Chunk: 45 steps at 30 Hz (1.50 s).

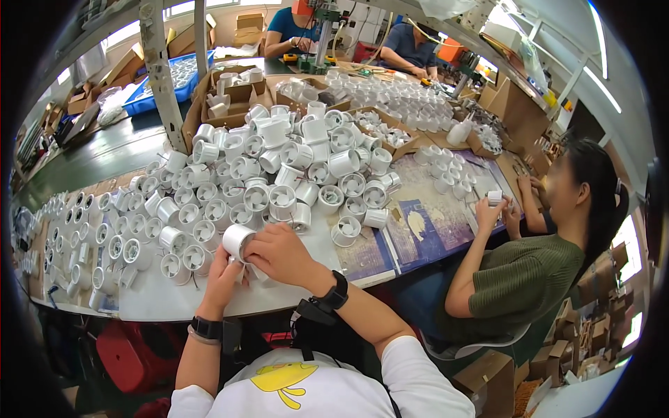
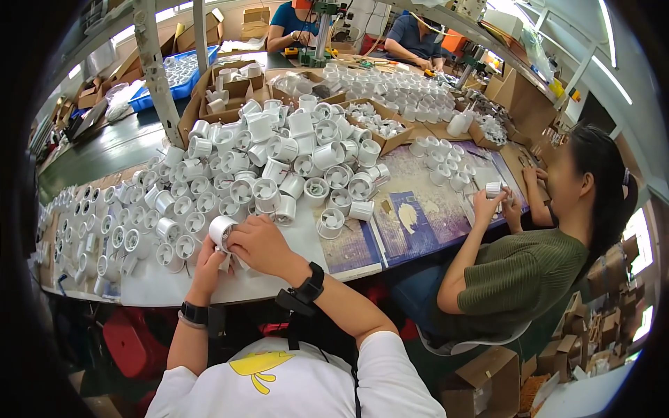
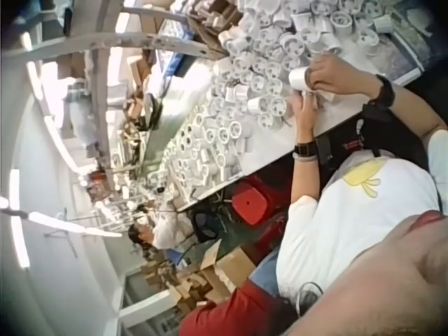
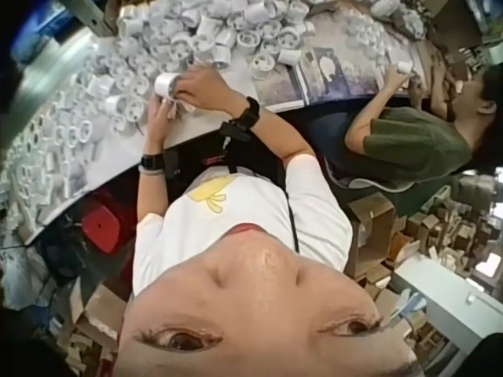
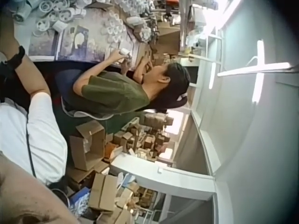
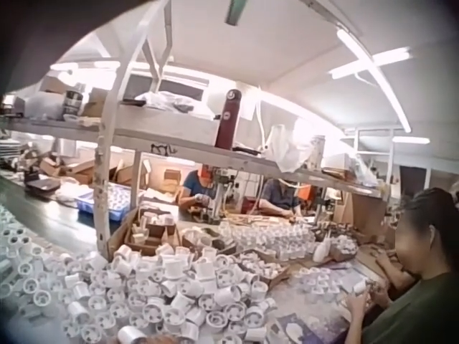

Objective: The person assembles a handheld fan by threading wires through a plastic housing and pressing the motor into place. They then pick up a fan cover, press it onto the housing, and set the assembled unit onto the table.

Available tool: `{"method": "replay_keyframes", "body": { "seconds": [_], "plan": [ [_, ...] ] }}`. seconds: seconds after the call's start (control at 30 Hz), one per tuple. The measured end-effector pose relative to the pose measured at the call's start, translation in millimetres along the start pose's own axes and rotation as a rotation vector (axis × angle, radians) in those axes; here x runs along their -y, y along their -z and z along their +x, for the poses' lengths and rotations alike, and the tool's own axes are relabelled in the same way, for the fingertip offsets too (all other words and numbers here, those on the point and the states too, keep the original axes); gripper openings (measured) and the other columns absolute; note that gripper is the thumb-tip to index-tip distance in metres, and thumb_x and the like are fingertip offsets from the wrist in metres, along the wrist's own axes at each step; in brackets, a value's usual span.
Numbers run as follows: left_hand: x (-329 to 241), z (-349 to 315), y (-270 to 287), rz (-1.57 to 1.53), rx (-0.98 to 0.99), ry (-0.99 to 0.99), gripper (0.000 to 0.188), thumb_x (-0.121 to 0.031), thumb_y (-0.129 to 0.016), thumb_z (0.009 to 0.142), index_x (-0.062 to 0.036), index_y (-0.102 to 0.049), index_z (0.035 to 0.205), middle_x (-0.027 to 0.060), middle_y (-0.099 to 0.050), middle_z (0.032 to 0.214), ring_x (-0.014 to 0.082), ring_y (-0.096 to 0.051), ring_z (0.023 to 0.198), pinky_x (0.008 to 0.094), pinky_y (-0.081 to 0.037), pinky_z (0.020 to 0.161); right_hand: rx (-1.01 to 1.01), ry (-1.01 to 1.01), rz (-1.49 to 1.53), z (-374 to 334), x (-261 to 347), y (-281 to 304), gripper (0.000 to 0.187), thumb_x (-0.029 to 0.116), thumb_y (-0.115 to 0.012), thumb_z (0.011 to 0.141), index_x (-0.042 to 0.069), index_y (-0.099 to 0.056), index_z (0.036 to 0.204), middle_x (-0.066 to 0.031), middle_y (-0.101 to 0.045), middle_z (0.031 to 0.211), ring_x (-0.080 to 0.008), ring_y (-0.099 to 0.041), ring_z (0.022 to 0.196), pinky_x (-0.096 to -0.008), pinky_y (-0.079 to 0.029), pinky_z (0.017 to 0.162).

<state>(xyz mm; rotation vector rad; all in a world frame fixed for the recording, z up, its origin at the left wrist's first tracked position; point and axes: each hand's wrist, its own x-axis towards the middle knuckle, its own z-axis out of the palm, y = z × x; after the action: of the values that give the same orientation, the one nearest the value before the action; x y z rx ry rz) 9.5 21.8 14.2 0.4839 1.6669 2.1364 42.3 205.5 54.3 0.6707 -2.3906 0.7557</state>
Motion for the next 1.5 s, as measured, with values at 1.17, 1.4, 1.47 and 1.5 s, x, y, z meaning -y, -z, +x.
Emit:
{"method": "replay_keyframes", "body": {
  "seconds": [1.17, 1.4, 1.47, 1.5],
  "plan": [
    [3, 1, 8, 0.016, 0.087, -0.003, 0.053, -0.009, -0.051, 0.096, -0.0028, -0.028, 0.143, 0.0031, -0.054, 0.110, 0.0075, -0.054, 0.080, 0.0229, -0.046, 0.067, -0.015, 0.051, 0.041, -9, -9, -6, 0.014, 0.015, -0.068, 0.079, 0.012, -0.069, 0.093, -0.0021, -0.061, 0.094, -0.0247, -0.054, 0.088, -0.0382, -0.042, 0.080],
    [0, 3, 3, 0.035, 0.073, 0.018, 0.052, -0.007, -0.049, 0.096, -0.0017, -0.027, 0.143, 0.0032, -0.054, 0.112, 0.0071, -0.053, 0.080, 0.0224, -0.045, 0.067, -0.059, 0.033, 0.055, -12, -12, -7, 0.013, 0.014, -0.067, 0.079, 0.012, -0.068, 0.093, -0.0034, -0.061, 0.094, -0.0252, -0.054, 0.088, -0.0391, -0.041, 0.081],
    [0, 3, 4, 0.034, 0.068, 0.026, 0.052, -0.006, -0.048, 0.095, -0.0016, -0.027, 0.143, 0.0032, -0.054, 0.112, 0.0071, -0.053, 0.080, 0.0224, -0.045, 0.067, -0.073, 0.020, 0.060, -13, -12, -9, 0.013, 0.013, -0.067, 0.079, 0.012, -0.068, 0.092, -0.0032, -0.061, 0.093, -0.0254, -0.054, 0.088, -0.0390, -0.041, 0.081],
    [0, 3, 5, 0.025, 0.067, 0.031, 0.053, -0.005, -0.048, 0.095, -0.0016, -0.027, 0.143, 0.0032, -0.053, 0.112, 0.0073, -0.053, 0.080, 0.0223, -0.045, 0.067, -0.080, 0.013, 0.062, -13, -12, -10, 0.012, 0.013, -0.067, 0.079, 0.012, -0.068, 0.092, -0.0031, -0.060, 0.093, -0.0254, -0.054, 0.087, -0.0390, -0.041, 0.081]
  ]
}}
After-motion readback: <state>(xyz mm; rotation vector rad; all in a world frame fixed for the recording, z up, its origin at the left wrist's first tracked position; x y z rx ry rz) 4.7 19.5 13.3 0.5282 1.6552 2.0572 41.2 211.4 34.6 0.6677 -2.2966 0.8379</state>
